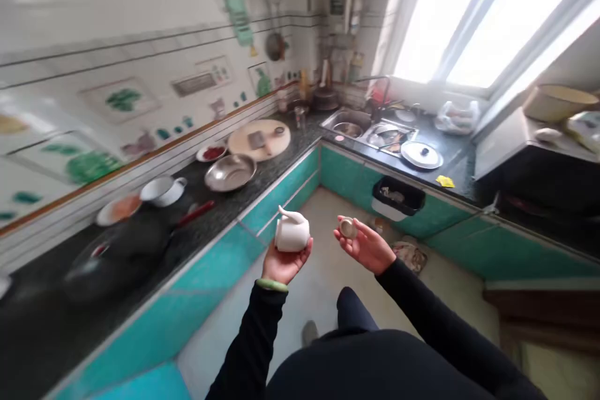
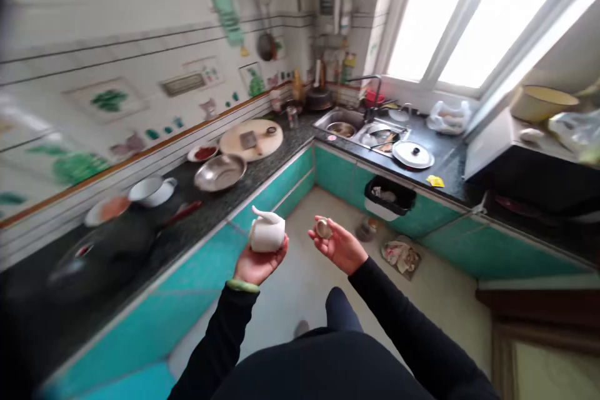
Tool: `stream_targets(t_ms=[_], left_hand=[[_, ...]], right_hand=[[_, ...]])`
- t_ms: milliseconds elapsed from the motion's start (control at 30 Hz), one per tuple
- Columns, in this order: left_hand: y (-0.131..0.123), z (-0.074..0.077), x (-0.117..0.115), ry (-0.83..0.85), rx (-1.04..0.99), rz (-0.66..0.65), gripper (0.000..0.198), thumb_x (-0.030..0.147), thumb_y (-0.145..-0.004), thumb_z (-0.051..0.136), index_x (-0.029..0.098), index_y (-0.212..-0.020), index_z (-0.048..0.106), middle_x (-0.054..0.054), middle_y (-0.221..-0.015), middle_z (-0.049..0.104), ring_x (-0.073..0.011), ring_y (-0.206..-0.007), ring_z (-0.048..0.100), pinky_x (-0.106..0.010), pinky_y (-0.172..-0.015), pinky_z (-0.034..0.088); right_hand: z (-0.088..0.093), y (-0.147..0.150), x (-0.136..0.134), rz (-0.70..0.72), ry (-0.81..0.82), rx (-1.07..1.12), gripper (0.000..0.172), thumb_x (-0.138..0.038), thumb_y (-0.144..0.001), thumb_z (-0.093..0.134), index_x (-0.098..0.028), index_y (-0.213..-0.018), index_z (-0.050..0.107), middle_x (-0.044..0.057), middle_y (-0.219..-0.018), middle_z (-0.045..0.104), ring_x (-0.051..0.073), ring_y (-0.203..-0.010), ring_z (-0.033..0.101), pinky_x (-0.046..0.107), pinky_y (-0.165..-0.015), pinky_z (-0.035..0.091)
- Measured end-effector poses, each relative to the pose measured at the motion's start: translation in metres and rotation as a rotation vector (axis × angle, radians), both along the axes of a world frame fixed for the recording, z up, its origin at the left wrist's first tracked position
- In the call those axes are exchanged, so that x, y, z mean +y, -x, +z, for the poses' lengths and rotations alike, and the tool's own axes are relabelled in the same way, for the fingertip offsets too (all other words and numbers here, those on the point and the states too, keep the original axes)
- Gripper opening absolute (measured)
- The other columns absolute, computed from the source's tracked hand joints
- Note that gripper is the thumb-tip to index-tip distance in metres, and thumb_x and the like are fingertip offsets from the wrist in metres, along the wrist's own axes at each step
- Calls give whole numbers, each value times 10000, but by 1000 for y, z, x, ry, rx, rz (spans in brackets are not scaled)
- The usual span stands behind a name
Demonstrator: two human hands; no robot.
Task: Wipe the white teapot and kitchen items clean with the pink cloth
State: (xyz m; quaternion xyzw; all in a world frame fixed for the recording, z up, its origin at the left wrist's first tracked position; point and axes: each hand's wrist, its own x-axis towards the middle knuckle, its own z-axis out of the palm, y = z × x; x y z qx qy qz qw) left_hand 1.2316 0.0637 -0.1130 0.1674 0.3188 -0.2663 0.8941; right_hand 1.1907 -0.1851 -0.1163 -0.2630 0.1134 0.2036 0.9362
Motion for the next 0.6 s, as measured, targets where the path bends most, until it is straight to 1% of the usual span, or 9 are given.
stream_targets(t_ms=[67,133,200,267,300,367,467,567,600], left_hand=[[-76,-6,-45,-18,-15,-137,390,380,-1015,481,242,-1363,585,-133,-1029,779,-321,-919,772,-488,-788,651],[-144,-13,-90,-39,-35,-254,404,408,-1006,498,240,-1364,577,-136,-1029,772,-320,-897,770,-486,-763,645],[-205,-19,-131,-84,-52,-314,431,433,-999,507,234,-1377,571,-138,-1037,762,-317,-880,764,-477,-739,639],[-260,-22,-163,-151,-55,-320,447,446,-1000,504,229,-1385,572,-136,-1049,754,-316,-879,755,-471,-728,632],[-285,-22,-175,-188,-53,-312,445,446,-1000,505,230,-1383,577,-132,-1053,750,-316,-886,751,-469,-730,628],[-335,-24,-191,-270,-53,-287,424,440,-1000,511,238,-1363,595,-120,-1054,743,-316,-904,743,-465,-738,619],[-411,-32,-202,-424,-70,-225,368,461,-1004,509,256,-1281,639,-91,-1036,738,-297,-893,733,-444,-734,608],[-499,-46,-213,-544,-102,-186,325,475,-1007,506,262,-1182,678,-62,-1016,739,-259,-856,717,-417,-745,600],[-531,-50,-220,-567,-116,-186,314,470,-1004,515,255,-1153,688,-57,-1009,740,-248,-850,711,-409,-755,597]], right_hand=[[-10,-45,-46,-136,19,11,318,-307,-959,714,-197,-1255,682,35,-1074,798,154,-1043,787,210,-869,641],[-20,-92,-87,-232,32,31,314,-284,-944,739,-205,-1244,686,42,-1099,797,144,-1028,786,207,-853,644],[-29,-143,-122,-293,44,54,305,-266,-916,777,-211,-1204,695,40,-1107,795,130,-974,788,194,-807,644],[-32,-199,-150,-322,66,67,302,-256,-880,819,-216,-1155,698,29,-1078,792,117,-906,782,185,-754,640],[-32,-228,-163,-331,81,70,309,-249,-861,839,-219,-1134,697,21,-1045,788,111,-873,775,183,-731,636],[-30,-289,-185,-353,119,71,338,-216,-823,867,-226,-1112,692,3,-963,773,102,-809,754,181,-688,621],[-30,-381,-216,-394,175,106,329,-174,-813,855,-227,-1094,691,-13,-863,743,98,-727,720,185,-636,592],[-36,-472,-246,-393,150,165,191,-305,-923,760,-207,-1071,689,8,-844,735,117,-695,703,204,-586,569],[-40,-502,-257,-388,120,180,197,-366,-963,707,-199,-1067,684,22,-856,738,129,-701,705,214,-575,565]])
